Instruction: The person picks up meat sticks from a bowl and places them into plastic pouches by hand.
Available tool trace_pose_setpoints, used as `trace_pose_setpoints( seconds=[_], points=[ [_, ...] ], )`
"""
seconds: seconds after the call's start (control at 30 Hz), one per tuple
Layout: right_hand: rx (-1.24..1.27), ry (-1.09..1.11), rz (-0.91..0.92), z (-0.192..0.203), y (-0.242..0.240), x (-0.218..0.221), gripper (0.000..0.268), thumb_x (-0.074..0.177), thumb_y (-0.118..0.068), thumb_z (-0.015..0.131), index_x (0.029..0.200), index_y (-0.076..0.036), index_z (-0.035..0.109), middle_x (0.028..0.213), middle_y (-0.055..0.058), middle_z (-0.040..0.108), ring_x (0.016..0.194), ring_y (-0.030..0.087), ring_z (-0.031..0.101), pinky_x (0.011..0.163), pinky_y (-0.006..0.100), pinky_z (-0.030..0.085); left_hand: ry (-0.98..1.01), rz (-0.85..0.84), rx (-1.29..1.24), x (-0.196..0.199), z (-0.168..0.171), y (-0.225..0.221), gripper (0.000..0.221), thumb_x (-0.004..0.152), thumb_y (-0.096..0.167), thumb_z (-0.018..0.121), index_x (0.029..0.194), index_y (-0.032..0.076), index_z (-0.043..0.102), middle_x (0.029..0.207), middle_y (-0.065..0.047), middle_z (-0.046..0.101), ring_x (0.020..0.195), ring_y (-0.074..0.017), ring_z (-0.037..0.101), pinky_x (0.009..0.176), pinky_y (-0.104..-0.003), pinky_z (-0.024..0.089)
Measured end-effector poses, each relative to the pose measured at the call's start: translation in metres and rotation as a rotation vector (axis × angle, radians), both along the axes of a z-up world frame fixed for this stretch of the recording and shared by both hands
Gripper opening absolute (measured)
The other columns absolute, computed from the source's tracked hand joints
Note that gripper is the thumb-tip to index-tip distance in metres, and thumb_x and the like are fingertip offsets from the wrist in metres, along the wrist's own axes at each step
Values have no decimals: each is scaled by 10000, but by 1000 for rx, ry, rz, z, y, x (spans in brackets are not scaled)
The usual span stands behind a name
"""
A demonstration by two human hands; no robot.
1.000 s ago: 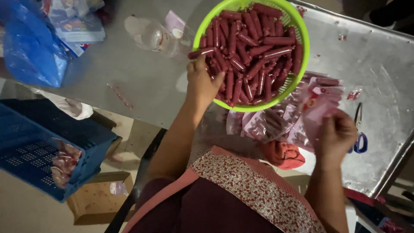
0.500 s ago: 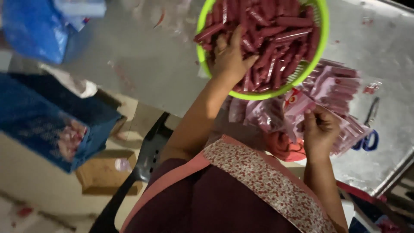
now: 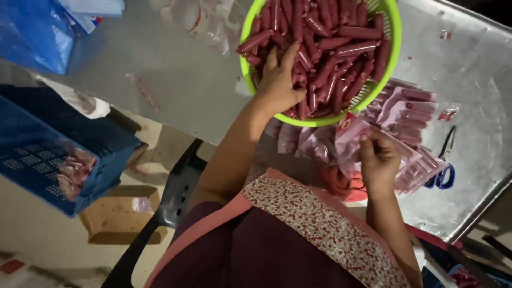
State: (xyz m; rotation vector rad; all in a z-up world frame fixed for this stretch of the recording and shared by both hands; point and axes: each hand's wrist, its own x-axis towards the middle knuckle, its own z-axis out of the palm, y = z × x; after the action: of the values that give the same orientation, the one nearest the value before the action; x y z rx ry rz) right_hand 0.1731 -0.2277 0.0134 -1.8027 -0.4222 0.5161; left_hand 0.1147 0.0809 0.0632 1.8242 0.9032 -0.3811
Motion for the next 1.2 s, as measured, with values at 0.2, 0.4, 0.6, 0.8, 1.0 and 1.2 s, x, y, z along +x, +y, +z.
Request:
trace_pose_setpoints(
  seconds=[0.2,0.4,0.6,0.8,1.0,1.2],
  points=[
    [-54,50,-64,-13,4,-10,36,1067,-68,676,1077,-36,665,807,74,664,569,114,584,518,263,487,1,-13,140,1,-22,-11,1147,855,258,895,1614,366,42,1701,-277,-53,1486,-482,318,1170,-487,408],
    [-44,52,-80,-12,10,-14,39,1053,-55,688,1088,-41,677,902,57,686,650,94,576,566,245,485,50,103,138,11,-14,-16,1014,852,163,799,1593,364,137,1708,-253,22,1496,-491,291,958,-361,642],
    [-29,84,-60,-9,10,-15,85,1063,-63,654,1132,-14,659,822,105,692,558,129,638,500,267,556,-129,201,227,10,-52,-11,811,821,226,847,1486,284,387,1616,-263,212,1210,-443,635,945,-453,624],
    [-66,98,-43,2,11,-14,55,1076,-73,634,1081,-20,649,770,100,678,555,147,661,492,269,551,-308,266,88,5,-63,4,696,861,130,829,1450,215,468,1446,-239,413,1325,-381,565,1125,-476,498],
    [-104,-69,1,11,-1,0,148,1142,-95,589,1100,9,686,855,94,713,608,163,674,547,285,610,-281,277,92,13,-69,14,670,780,28,793,1375,195,535,1321,-164,504,1217,-326,626,1033,-386,551],
    [-2,-260,-343,-2,-20,56,227,993,140,591,1088,-49,672,1109,77,683,1016,163,644,874,273,545,-208,204,167,27,-38,-2,763,796,-84,735,1462,134,432,1395,-211,443,835,-205,734,705,-303,704]
  ],
)
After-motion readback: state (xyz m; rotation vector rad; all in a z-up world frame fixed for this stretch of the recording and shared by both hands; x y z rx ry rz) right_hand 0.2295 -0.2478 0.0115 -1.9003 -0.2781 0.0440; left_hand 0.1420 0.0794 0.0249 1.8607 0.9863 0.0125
